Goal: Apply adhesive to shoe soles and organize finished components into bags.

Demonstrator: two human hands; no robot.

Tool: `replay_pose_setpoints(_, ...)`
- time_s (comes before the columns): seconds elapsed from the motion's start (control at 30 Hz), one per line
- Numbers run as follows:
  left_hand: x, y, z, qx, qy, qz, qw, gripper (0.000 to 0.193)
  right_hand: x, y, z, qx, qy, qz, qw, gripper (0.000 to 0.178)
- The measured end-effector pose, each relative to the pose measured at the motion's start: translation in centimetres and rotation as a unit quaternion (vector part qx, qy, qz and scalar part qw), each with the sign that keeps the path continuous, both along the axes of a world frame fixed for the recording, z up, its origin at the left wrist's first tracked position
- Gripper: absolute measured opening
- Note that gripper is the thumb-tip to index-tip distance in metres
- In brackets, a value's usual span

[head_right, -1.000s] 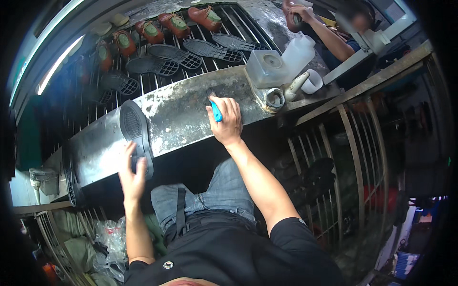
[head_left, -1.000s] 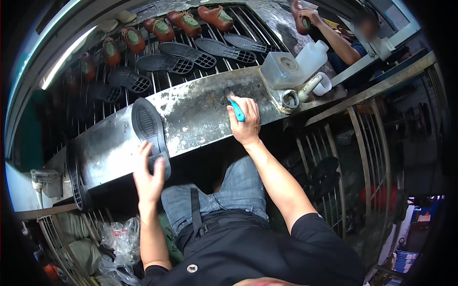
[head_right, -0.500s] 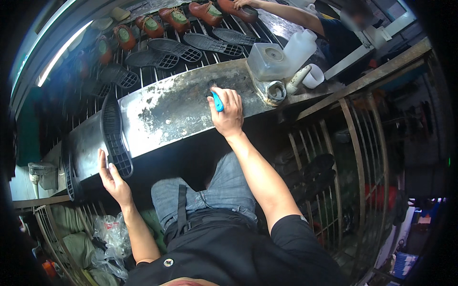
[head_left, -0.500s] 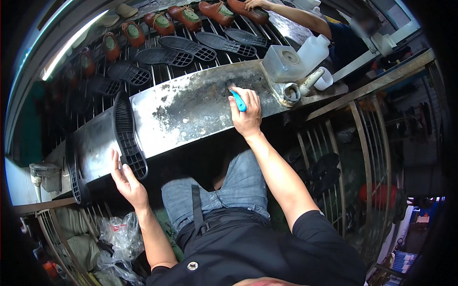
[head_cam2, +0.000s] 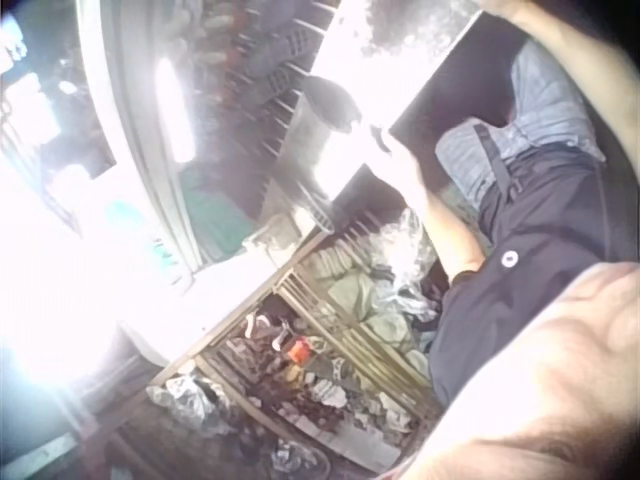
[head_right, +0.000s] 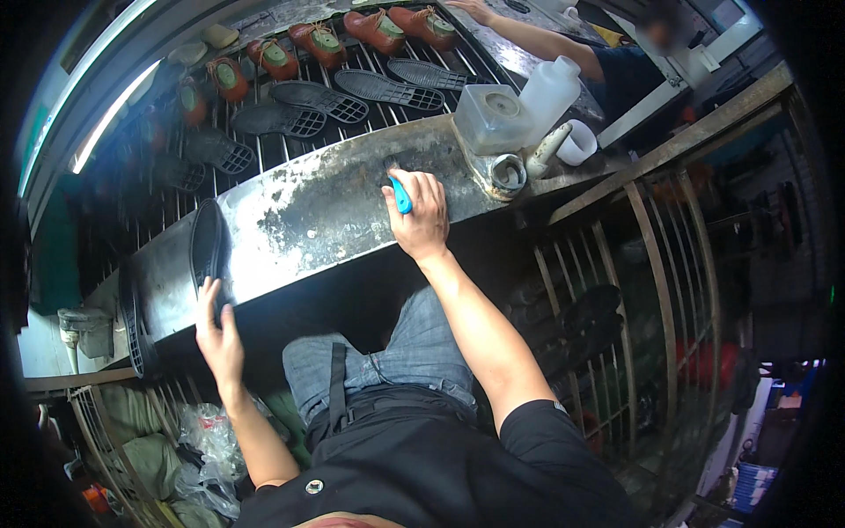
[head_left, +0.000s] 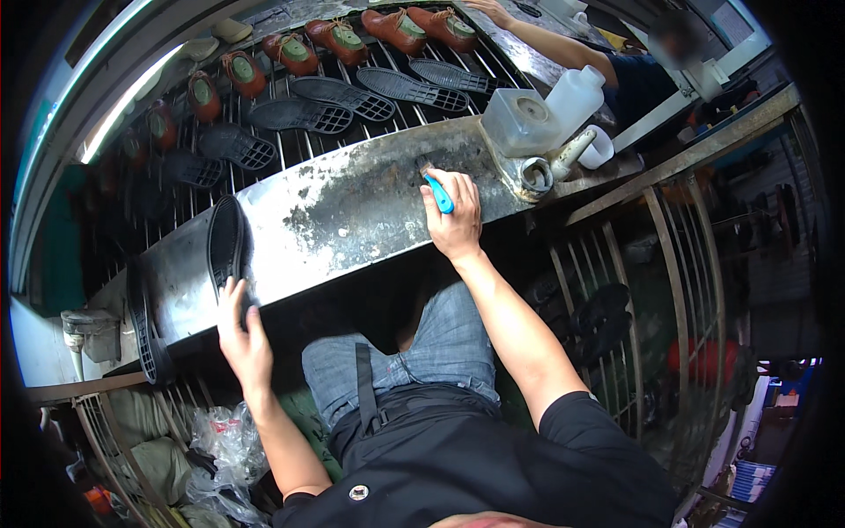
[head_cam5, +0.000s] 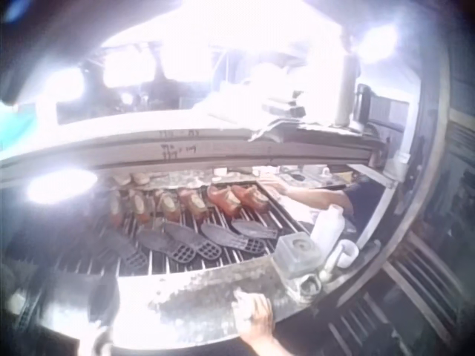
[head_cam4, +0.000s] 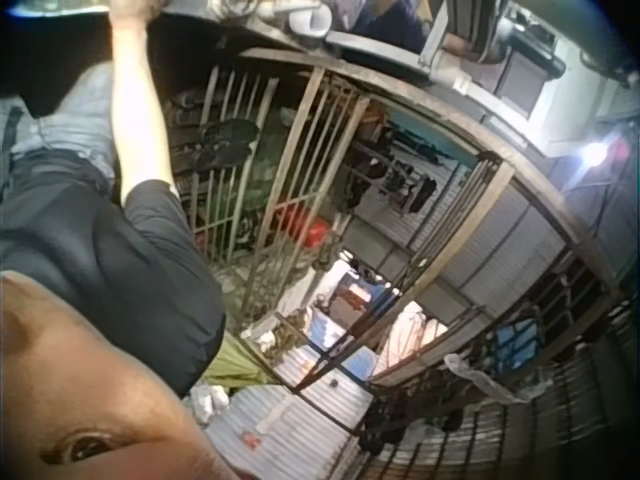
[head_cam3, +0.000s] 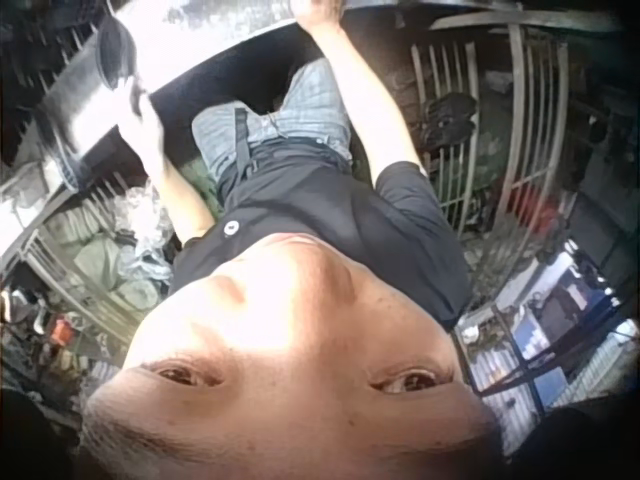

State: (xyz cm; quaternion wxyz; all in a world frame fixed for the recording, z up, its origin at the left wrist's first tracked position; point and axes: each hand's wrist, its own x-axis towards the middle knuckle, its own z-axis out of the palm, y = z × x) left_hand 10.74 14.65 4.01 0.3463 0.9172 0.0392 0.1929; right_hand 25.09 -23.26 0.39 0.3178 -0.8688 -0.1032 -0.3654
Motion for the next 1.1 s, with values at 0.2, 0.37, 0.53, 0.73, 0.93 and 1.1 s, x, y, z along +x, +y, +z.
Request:
replay_pose_setpoints(0.2, -1.5, 7.5, -0.1, -0.311, -0.062, 0.073, 0.946, 0.048, -0.2, -0.2, 0.0, -0.008, -0.007, 0.01, 1.0, 0.028)
replay_pose_setpoints(0.37, -1.9, 9.4, -1.3, 0.055, -0.031, 0.1, 0.993, 0.048, 0.1, -0.2, 0.2, -0.004, -0.004, 0.009, 1.0, 0.027)
replay_pose_setpoints(0.53, -1.3, 9.0, -3.1, 0.218, 0.023, 0.136, 0.966, 0.044, 0.1, 0.0, 0.2, 0.003, -0.001, 0.008, 1.0, 0.027)
replay_pose_setpoints(0.73, -1.5, 11.5, -3.4, 0.045, -0.027, 0.089, 0.995, 0.041, 0.0, 0.1, 0.1, -0.002, -0.001, 0.008, 1.0, 0.027)
replay_pose_setpoints(0.93, -2.7, 15.4, -3.1, -0.162, -0.103, 0.176, 0.966, 0.043, 0.0, -0.1, 0.2, -0.004, -0.001, 0.007, 1.0, 0.026)
replay_pose_setpoints(1.1, -2.1, 12.9, -2.4, -0.008, -0.071, 0.23, 0.971, 0.047, 0.0, -0.2, 0.0, -0.007, -0.002, 0.006, 1.0, 0.026)
